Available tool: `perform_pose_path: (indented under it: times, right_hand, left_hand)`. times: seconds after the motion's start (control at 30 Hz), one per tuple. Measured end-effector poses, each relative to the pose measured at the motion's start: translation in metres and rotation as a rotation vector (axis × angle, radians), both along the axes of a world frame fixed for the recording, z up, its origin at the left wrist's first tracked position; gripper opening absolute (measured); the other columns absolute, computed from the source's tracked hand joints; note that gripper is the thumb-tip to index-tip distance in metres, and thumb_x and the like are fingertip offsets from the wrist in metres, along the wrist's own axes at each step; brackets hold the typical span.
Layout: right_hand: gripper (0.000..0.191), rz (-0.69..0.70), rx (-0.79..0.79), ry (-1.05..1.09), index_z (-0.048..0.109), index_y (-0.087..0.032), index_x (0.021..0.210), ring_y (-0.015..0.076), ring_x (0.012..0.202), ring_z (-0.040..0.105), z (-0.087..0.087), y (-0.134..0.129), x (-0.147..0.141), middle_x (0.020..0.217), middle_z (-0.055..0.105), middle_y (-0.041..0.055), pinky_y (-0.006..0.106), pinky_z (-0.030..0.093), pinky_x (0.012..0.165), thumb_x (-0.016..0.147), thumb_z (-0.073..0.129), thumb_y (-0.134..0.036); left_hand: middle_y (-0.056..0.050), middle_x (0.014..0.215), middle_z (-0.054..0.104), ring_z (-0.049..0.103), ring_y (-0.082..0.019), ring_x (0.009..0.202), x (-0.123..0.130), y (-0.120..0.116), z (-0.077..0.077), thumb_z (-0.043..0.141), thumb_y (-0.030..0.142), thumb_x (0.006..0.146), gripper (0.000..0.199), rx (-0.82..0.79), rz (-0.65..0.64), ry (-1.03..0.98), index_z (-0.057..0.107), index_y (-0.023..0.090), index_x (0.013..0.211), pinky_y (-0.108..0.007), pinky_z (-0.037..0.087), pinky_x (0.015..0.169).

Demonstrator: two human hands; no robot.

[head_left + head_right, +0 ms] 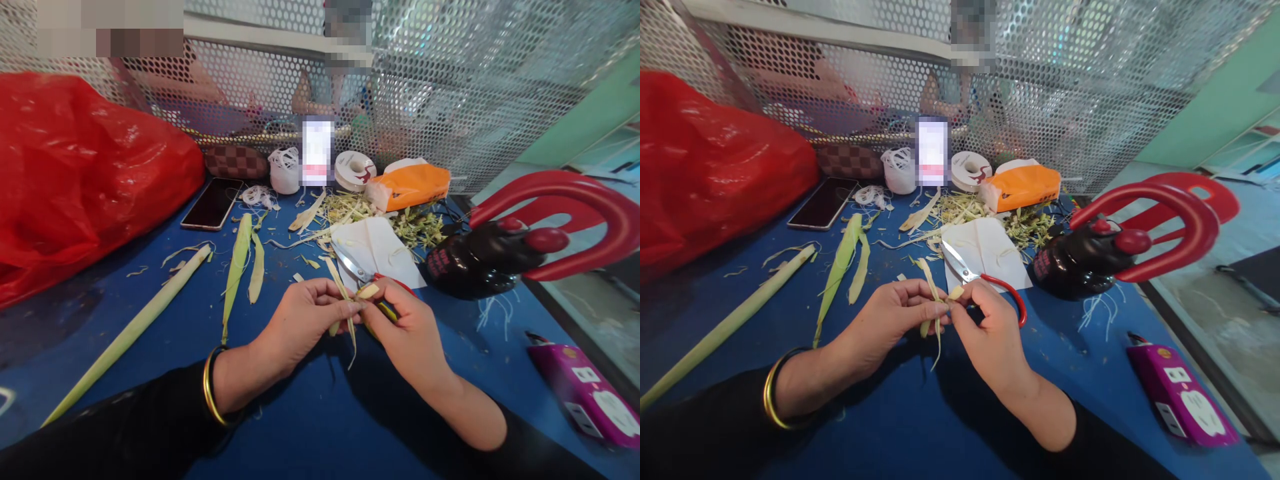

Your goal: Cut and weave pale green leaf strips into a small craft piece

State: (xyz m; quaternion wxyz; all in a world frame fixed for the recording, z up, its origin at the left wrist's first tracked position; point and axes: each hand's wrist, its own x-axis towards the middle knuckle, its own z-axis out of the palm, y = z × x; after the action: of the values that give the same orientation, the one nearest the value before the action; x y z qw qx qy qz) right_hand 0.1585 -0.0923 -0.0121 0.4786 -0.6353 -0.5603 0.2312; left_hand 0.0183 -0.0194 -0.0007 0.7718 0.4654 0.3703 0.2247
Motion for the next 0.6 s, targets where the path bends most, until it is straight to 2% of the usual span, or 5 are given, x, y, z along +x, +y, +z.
perform_pose_path:
  times: [0.13,0.27,0.6]
  right_hand:
    - [0.015,0.001,-0.039,0.038,0.059,-0.02,0.071,0.0133,0.064,0.053,-0.0003,0.0004,0.0007,0.068,0.057,-0.0022,0.025,0.042,0.061,0.086,0.058,-0.019]
    - [0.017,0.008,-0.018,-0.011,0.058,-0.02,0.071,0.0141,0.067,0.054,-0.0014,-0.0015,0.002,0.069,0.058,-0.0016,0.027,0.042,0.064,0.087,0.057,-0.018]
    - [0.017,-0.043,-0.012,-0.005,0.055,-0.021,0.071,0.0152,0.066,0.052,0.0008,-0.0023,0.0016,0.07,0.057,-0.0009,0.028,0.041,0.063,0.087,0.056,-0.018]
  left_hand:
    - [0.0,0.059,0.067,0.054,-0.007,0.049,0.0002,0.0008,0.0021,0.069,0.02,0.072,0.01,0.017,0.014,0.05,0.065,0.012,0.075,-0.018,0.041,0.052]
    - [0.0,0.059,0.068,0.053,-0.007,0.048,0.0,0.0002,0.002,0.065,0.015,0.071,0.004,0.027,-0.017,0.088,0.066,0.014,0.074,-0.018,0.04,0.049]
    - [-0.002,0.06,0.068,0.064,-0.012,0.055,0.0016,-0.0002,0.0077,0.064,0.009,0.067,0.008,-0.093,-0.011,0.082,0.068,0.013,0.072,-0.024,0.051,0.06]
